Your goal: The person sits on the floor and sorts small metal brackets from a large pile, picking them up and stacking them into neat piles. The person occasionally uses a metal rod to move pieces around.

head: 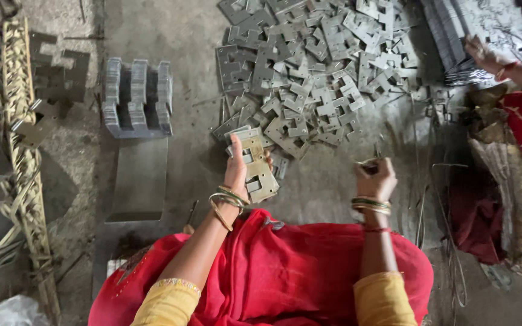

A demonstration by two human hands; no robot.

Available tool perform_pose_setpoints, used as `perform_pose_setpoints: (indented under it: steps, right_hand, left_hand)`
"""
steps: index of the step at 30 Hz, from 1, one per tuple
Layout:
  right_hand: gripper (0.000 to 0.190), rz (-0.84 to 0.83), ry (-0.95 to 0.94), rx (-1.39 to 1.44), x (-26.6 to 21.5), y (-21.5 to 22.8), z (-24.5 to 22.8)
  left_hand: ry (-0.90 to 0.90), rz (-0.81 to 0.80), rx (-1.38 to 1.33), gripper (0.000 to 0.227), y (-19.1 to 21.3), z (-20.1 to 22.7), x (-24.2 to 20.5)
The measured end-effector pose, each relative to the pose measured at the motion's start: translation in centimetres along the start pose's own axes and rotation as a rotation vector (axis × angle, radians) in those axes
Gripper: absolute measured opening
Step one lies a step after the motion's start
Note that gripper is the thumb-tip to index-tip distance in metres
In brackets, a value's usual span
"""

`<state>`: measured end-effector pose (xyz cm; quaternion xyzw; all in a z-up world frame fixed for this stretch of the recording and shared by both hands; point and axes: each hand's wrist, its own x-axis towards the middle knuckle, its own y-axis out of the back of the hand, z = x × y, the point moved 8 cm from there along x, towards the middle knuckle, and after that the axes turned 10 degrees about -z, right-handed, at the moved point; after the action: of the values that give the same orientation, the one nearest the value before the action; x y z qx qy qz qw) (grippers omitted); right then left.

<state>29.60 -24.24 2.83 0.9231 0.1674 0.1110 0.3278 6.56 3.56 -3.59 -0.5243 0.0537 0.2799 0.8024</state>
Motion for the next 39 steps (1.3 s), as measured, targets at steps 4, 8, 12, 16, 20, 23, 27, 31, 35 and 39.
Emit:
perform_pose_setpoints:
  steps: [4, 8, 12, 16, 20, 23, 27, 31, 35, 39]
  right_hand:
    - [0.05, 0.069, 0.136, -0.751, 3.6, 1.4, 0.1]
    - [0.039, -0.34, 0.143, -0.45, 6.8, -10.2, -0.3]
    - [0.039, -0.489, 0.39, -0.391, 8.4, -20.0, -5.2]
    - [0.064, -0.519, 0.606, -0.739, 9.3, -23.8, -9.1]
    - [0.069, -0.623, 0.563, -0.717, 8.1, -22.1, -9.1]
    - [0.068, -0.608, 0.654, -0.716, 5.5, -18.8, -8.6]
    - [0.071, -0.627, 0.748, -0.607, 2.2, -14.3, -6.5]
    - [0.056, -0.634, 0.605, -0.699, 3.1, -11.6, -3.6]
    - [0.035, -0.463, 0.01, -0.685, 7.5, -10.2, -0.1]
    - [0.061, -0.398, -0.226, -0.707, 9.7, -11.5, 0.4]
  left_hand:
    - [0.012, -0.017, -0.05, 0.084, -0.3, 0.5, -0.4]
    - [0.021, 0.006, -0.063, 0.084, 0.1, 0.7, -0.3]
    - [0.019, 0.08, -0.06, 0.081, 1.1, 1.0, -0.1]
    - [-0.03, 0.076, 0.015, 0.081, 1.6, 1.7, 0.2]
    - [0.009, 0.095, -0.059, 0.079, 1.9, 1.2, 0.2]
    - [0.009, 0.068, -0.057, 0.075, 1.4, 1.2, 0.2]
    - [0.035, 0.04, -0.063, 0.076, 0.9, 0.7, -0.2]
    - [0.061, 0.045, -0.064, 0.08, 0.4, 0.5, -0.5]
    - [0.046, -0.007, -0.028, 0.082, -0.4, 0.8, -0.8]
    - [0.02, -0.012, 0.044, 0.082, -0.7, 1.2, -0.9]
